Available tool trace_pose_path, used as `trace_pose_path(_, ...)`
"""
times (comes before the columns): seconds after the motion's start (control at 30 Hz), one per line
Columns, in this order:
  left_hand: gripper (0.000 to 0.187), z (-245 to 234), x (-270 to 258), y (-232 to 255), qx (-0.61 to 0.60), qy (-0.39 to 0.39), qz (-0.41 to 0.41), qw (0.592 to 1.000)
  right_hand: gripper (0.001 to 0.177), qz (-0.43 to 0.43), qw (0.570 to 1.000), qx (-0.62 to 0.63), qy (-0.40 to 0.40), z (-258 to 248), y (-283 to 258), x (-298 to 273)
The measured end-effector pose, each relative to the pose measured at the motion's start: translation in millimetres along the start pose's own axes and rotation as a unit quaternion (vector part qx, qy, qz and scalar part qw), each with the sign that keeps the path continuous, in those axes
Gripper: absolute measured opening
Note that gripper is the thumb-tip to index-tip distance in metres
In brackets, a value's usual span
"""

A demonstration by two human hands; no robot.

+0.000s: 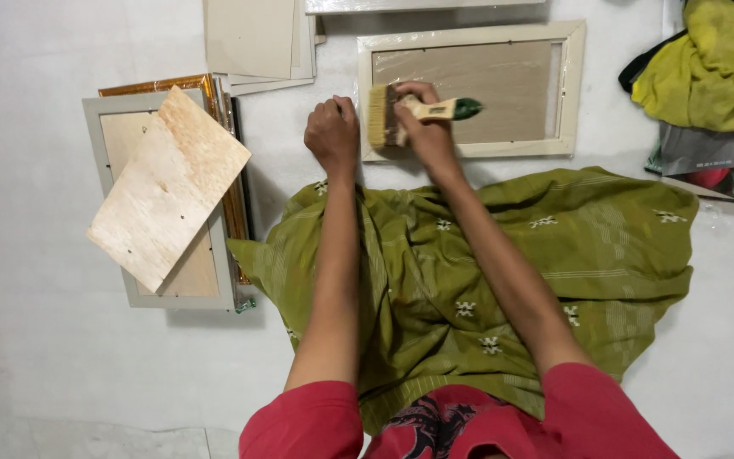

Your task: Disassembling a picture frame and applying a coating to the interior surface using a brush.

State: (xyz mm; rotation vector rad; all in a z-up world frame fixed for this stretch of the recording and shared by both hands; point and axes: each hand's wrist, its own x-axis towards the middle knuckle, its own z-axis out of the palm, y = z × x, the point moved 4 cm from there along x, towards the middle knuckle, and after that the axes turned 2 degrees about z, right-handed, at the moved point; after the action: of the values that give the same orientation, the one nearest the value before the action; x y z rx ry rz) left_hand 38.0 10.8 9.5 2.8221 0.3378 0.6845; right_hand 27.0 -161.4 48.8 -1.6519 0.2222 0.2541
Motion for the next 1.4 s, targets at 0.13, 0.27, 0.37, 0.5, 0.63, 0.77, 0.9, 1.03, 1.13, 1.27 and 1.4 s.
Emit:
trace_pose_path(0.13, 0.035, -3.1, -0.6, 0.9, 0.001, 0.012, 0.003, 1.0, 0.023, -0.104, 0.992, -0.063, 0.03, -71.0, -12.2, -16.5)
trace_pose_path(0.27, 0.034, -2.3, 0.3, 0.3, -0.014, 0.009, -0.001, 1.0, 0.026, -0.249, 0.909, -0.291, 0.165, -130.4, -33.5, -54.8)
trace_pose_path(0.37, 0.034, -2.7, -1.3, 3.1, -0.01, 0.018, -0.015, 1.0, 0.026, -0.193, 0.923, -0.281, 0.178, -117.0, -30.7, -88.8)
trace_pose_path(0.5, 0.034, -0.8, -3.8, 1.4, 0.016, 0.027, -0.028, 0.999, 0.026, -0.154, 0.929, -0.328, 0.078, -86.6, 39.0, -93.1)
trace_pose_path(0.63, 0.034, 8.1, -3.2, 0.1, 0.01, 0.034, -0.022, 0.999, 0.02, -0.091, 0.986, -0.143, 0.008, -84.4, -27.6, -100.1)
trace_pose_path(0.77, 0.034, 2.4, -5.0, 0.1, 0.013, 0.03, -0.026, 0.999, 0.026, -0.12, 0.944, -0.275, 0.138, -105.4, -24.1, -100.5)
trace_pose_path(0.9, 0.034, -6.1, -3.2, 4.5, 0.0, 0.037, -0.028, 0.999, 0.034, -0.135, 0.957, -0.244, 0.083, -83.5, 22.1, -96.2)
trace_pose_path(1.03, 0.031, 27.1, -16.8, -9.9, 0.008, 0.041, -0.015, 0.999, 0.026, -0.081, 0.978, -0.194, 0.006, -78.5, -45.6, -109.8)
trace_pose_path(1.13, 0.032, 22.9, -9.1, -8.4, 0.008, 0.034, -0.021, 0.999, 0.034, 0.152, 0.988, -0.017, -0.007, -107.9, -77.0, -112.8)
trace_pose_path(1.27, 0.032, 12.3, -9.0, -5.4, 0.006, 0.036, -0.027, 0.999, 0.037, -0.021, 0.941, -0.277, 0.194, -189.2, -89.1, -112.3)
trace_pose_path(1.4, 0.031, 18.5, -10.6, -6.4, 0.015, 0.034, -0.028, 0.999, 0.039, 0.16, 0.915, -0.328, 0.173, -233.4, 4.2, -97.7)
